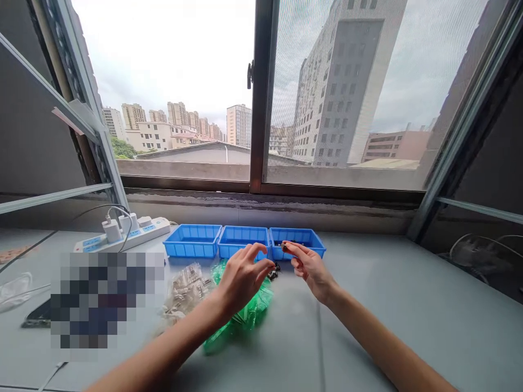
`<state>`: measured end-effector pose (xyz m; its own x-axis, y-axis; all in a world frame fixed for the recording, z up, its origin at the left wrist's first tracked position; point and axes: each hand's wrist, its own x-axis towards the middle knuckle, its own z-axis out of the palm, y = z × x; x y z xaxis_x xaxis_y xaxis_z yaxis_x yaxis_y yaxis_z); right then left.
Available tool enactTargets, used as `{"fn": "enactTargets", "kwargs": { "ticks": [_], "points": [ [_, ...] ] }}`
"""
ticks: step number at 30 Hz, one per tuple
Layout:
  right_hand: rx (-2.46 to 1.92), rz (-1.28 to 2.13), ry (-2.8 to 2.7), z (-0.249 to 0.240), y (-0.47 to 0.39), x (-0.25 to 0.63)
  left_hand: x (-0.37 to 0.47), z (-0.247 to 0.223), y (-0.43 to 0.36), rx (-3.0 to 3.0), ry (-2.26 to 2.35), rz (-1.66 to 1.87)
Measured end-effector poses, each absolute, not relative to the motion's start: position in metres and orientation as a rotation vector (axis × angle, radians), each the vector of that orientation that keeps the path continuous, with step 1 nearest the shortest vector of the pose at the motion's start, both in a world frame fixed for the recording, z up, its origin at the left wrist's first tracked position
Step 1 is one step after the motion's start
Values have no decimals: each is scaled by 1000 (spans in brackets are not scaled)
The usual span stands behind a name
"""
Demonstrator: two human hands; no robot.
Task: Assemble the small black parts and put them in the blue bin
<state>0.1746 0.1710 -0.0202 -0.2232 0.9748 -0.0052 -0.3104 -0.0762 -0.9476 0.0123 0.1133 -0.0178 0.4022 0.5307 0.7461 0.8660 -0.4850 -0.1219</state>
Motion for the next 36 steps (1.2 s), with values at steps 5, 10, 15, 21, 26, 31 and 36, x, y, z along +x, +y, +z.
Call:
{"fn": "enactTargets", "kwargs": {
  "ticks": [5, 10, 15, 21, 26, 31, 36],
  "points": [
    [-961, 1365, -1123, -20, 181, 179, 16, -21, 112, -2247, -1122, -833],
    [-991, 1202, -1162, -14, 188, 189, 17, -16, 110, -2229, -1134, -859],
    [-990, 1036, -1328, -20, 198, 197, 20, -17, 111, -2210, -1212, -849],
    [-1120, 830, -1386, -29, 203, 204, 24, -24, 111, -2302, -1337, -758],
    [-1130, 881, -1439, -25, 202, 205, 27, -26, 110, -2375, -1498, -687],
    [-972, 846, -1675, -25, 195, 198, 27, -27, 110, -2378, -1632, -681],
    [-870, 361, -2199, -37, 185, 192, 27, -28, 111, -2318, -1688, -693]
  ]
}}
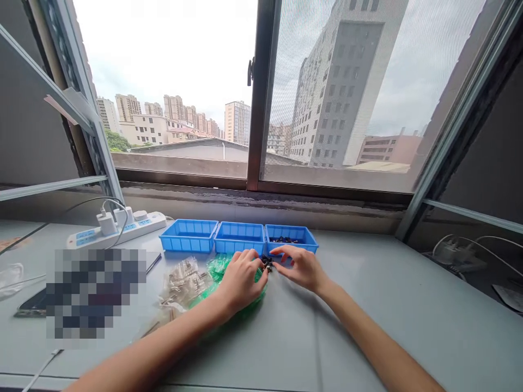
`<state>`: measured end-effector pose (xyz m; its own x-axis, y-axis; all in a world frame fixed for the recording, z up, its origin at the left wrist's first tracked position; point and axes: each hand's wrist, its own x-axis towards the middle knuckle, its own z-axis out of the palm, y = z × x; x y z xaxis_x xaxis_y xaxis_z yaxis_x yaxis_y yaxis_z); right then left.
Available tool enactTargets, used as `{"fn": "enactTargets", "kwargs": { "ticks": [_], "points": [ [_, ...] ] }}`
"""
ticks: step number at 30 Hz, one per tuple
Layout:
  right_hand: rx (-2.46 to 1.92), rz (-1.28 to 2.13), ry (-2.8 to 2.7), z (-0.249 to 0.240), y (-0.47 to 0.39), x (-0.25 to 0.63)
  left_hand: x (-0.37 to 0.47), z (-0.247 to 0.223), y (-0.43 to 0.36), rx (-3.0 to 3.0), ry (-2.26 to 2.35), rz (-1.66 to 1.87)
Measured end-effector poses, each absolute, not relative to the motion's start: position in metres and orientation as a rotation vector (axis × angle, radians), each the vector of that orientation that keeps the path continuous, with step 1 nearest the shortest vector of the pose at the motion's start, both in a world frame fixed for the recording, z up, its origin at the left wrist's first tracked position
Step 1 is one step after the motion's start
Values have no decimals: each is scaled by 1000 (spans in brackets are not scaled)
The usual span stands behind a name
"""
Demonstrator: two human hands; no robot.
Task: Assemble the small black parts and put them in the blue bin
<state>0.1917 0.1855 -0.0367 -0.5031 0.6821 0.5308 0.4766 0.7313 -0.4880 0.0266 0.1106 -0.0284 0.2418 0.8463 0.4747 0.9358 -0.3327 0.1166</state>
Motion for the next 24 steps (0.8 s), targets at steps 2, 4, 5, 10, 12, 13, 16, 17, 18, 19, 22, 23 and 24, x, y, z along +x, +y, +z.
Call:
{"fn": "enactTargets", "kwargs": {
  "ticks": [2, 4, 5, 10, 12, 13, 16, 17, 18, 19, 22, 23, 24],
  "points": [
    [-860, 286, -2283, -41, 184, 191, 26, -29, 111, -2312, -1702, -702],
    [-845, 263, -2303, -44, 184, 191, 26, -29, 111, -2314, -1728, -718],
    [-837, 257, -2302, -45, 185, 191, 26, -28, 111, -2314, -1743, -725],
    [-766, 278, -2302, -45, 185, 190, 25, -28, 112, -2296, -1775, -751],
    [-720, 314, -2322, -46, 185, 188, 25, -28, 111, -2295, -1762, -753],
    [-703, 333, -2332, -47, 185, 188, 25, -28, 111, -2295, -1754, -751],
    [-691, 380, -2339, -49, 186, 187, 25, -28, 110, -2295, -1729, -732],
    [-691, 393, -2336, -50, 186, 186, 26, -28, 110, -2294, -1722, -726],
    [-690, 403, -2334, -50, 186, 186, 26, -28, 110, -2296, -1720, -721],
    [-686, 410, -2333, -50, 186, 186, 26, -27, 109, -2300, -1726, -712],
    [-671, 424, -2340, -49, 184, 186, 26, -25, 108, -2318, -1784, -671],
    [-668, 430, -2342, -49, 184, 186, 26, -25, 108, -2323, -1804, -655],
    [-666, 436, -2345, -49, 184, 186, 26, -25, 108, -2326, -1818, -644]
  ]
}}
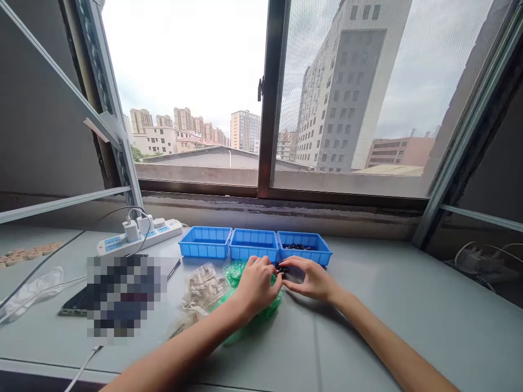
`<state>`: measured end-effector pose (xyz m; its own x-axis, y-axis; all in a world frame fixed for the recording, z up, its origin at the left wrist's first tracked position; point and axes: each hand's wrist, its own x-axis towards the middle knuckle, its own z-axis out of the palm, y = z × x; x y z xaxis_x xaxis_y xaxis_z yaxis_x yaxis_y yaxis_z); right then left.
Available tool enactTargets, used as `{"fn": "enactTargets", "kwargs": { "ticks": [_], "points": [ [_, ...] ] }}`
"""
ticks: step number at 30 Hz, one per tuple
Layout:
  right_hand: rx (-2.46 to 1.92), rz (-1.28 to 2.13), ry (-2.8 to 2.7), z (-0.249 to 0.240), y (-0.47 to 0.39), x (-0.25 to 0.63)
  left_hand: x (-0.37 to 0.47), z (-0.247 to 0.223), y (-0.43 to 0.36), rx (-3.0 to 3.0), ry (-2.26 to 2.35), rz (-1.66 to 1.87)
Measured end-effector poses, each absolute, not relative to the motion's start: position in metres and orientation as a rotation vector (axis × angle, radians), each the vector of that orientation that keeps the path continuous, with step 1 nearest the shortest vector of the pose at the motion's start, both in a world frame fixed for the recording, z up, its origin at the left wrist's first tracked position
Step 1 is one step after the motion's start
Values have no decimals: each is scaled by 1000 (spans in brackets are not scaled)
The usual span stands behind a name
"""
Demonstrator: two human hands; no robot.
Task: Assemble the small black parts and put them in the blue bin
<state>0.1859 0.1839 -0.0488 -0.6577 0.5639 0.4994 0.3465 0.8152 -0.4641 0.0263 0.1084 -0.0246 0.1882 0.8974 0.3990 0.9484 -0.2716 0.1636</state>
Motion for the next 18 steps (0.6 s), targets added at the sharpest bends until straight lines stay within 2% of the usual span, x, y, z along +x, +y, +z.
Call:
{"fn": "enactTargets", "kwargs": {
  "ticks": [18],
  "points": [
    [-777, 487, -2326, -49, 188, 187, 26, -34, 109, -2313, -1719, -657]
  ]
}}
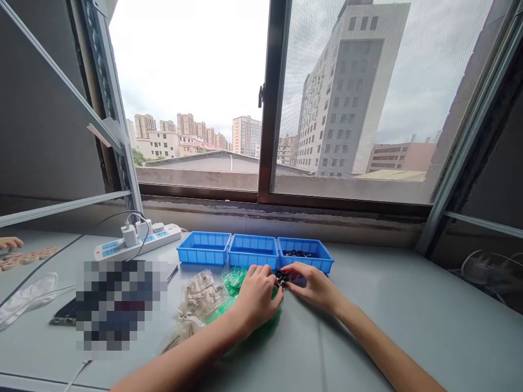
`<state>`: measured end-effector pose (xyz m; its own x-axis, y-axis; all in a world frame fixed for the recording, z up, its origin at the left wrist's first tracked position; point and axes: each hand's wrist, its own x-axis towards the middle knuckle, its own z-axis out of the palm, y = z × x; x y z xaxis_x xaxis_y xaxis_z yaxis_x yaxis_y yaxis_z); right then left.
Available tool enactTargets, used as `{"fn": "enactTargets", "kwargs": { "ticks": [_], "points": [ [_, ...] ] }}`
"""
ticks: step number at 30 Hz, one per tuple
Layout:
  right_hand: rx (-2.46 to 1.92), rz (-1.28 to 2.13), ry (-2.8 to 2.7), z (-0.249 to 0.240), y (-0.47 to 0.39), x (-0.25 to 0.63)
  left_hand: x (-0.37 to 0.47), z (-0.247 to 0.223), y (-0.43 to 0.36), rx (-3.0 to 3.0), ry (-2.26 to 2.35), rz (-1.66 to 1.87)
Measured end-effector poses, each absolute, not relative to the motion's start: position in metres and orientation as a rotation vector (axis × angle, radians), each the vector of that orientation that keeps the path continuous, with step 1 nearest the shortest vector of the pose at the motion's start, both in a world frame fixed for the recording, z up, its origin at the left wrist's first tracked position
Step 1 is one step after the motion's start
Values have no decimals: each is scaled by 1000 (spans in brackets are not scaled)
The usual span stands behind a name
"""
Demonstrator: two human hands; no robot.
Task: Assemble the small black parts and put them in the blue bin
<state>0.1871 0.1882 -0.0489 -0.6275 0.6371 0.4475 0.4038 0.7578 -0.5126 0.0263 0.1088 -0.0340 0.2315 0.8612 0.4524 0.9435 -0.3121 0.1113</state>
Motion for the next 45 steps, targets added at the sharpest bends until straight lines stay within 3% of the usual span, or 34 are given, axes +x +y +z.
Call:
{"fn": "enactTargets", "kwargs": {
  "ticks": [9, 45],
  "points": [
    [-773, 448, -2316, -50, 187, 187, 24, -23, 109, -2343, -1679, -803],
    [-923, 335, -2309, -54, 186, 188, 30, -33, 107, -2395, -1546, -775]
  ]
}}
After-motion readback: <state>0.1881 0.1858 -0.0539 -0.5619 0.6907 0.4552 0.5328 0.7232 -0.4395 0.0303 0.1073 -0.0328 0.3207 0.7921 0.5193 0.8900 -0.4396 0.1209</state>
